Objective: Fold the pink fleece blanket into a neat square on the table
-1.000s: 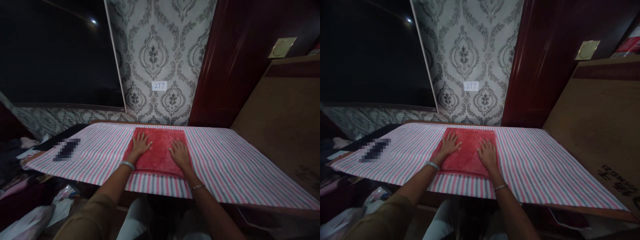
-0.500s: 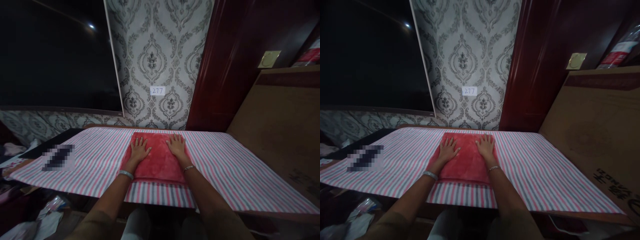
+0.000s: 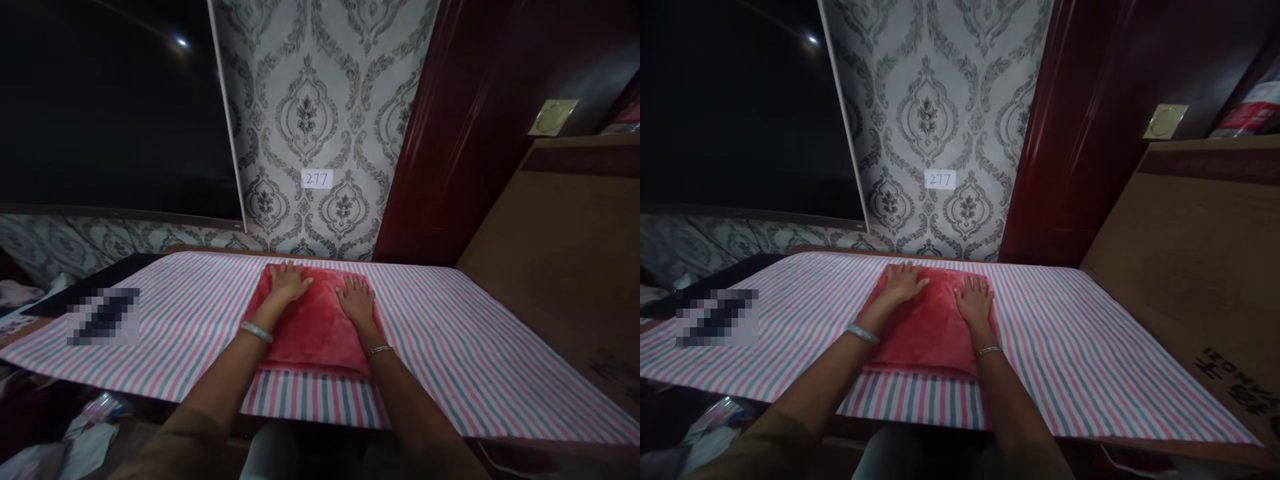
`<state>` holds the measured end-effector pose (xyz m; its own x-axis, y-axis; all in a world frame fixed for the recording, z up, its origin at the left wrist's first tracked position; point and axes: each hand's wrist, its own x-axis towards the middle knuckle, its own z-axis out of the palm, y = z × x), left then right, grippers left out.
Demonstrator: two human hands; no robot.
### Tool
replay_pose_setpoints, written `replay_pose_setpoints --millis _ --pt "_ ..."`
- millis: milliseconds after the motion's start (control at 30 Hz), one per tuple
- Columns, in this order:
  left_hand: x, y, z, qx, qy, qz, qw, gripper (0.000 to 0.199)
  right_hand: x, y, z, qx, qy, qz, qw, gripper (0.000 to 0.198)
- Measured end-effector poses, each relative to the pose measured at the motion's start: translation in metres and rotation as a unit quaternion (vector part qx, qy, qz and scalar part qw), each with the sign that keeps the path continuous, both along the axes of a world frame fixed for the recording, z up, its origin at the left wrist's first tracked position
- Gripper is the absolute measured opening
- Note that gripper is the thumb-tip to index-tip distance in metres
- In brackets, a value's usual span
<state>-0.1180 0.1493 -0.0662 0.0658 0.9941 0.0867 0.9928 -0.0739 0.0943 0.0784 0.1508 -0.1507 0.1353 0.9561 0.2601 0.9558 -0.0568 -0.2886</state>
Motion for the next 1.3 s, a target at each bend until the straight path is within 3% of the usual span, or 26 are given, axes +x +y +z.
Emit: replay_pose_setpoints --millis 67,267,367,533,700,767,833,900,1033,1133,1300 --pt "0.003 0.01 -0.004 0.019 -0.01 -0.019 1.0 0.064 0.0 0.0 -0.001 -0.004 0.001 -0.003 1.0 0.061" --pt "-0.025 0.031 -0.058 0.028 -0.023 0.028 0.999 0.065 0.001 0.001 -0.001 -0.012 -0.003 0.003 1.0 0.061" --pt "-0.03 0.035 -0.07 0.039 -0.023 0.031 0.998 0.068 0.002 0.001 -0.001 -0.016 -0.007 0.0 1.0 0.061" --pt "-0.028 0.039 -0.067 0.017 -0.029 0.033 0.999 0.071 0.001 -0.001 0.0 -0.015 0.001 0.0 1.0 0.061" --pt "-0.024 0.033 -0.039 -0.054 -0.03 0.041 0.997 0.072 0.001 -0.002 0.001 -0.018 0.005 0.003 1.0 0.063" --pt "-0.022 0.019 -0.027 -0.036 -0.014 0.036 0.999 0.07 0.002 -0.001 0.002 -0.023 0.007 0.001 1.0 0.063" --pt "-0.022 0.0 -0.022 0.029 0.005 0.008 1.0 0.068 0.002 0.0 0.002 -0.024 0.01 0.002 1.0 0.064" --pt "-0.026 -0.019 -0.027 0.07 0.019 -0.018 0.997 0.067 0.002 0.0 0.001 -0.021 0.012 0.005 1.0 0.064" --pt "-0.044 -0.041 -0.05 0.005 0.008 0.024 1.0 0.068 0.003 -0.001 -0.002 -0.016 0.014 0.008 1.0 0.064" --pt "-0.052 -0.042 -0.061 0.003 -0.007 0.032 0.999 0.07 0.006 -0.001 0.0 -0.03 0.007 0.011 0.999 0.064" --pt "-0.051 -0.039 -0.061 0.01 -0.02 0.025 0.999 0.071 -0.002 -0.012 0.03 -0.066 0.029 0.009 0.997 0.062"
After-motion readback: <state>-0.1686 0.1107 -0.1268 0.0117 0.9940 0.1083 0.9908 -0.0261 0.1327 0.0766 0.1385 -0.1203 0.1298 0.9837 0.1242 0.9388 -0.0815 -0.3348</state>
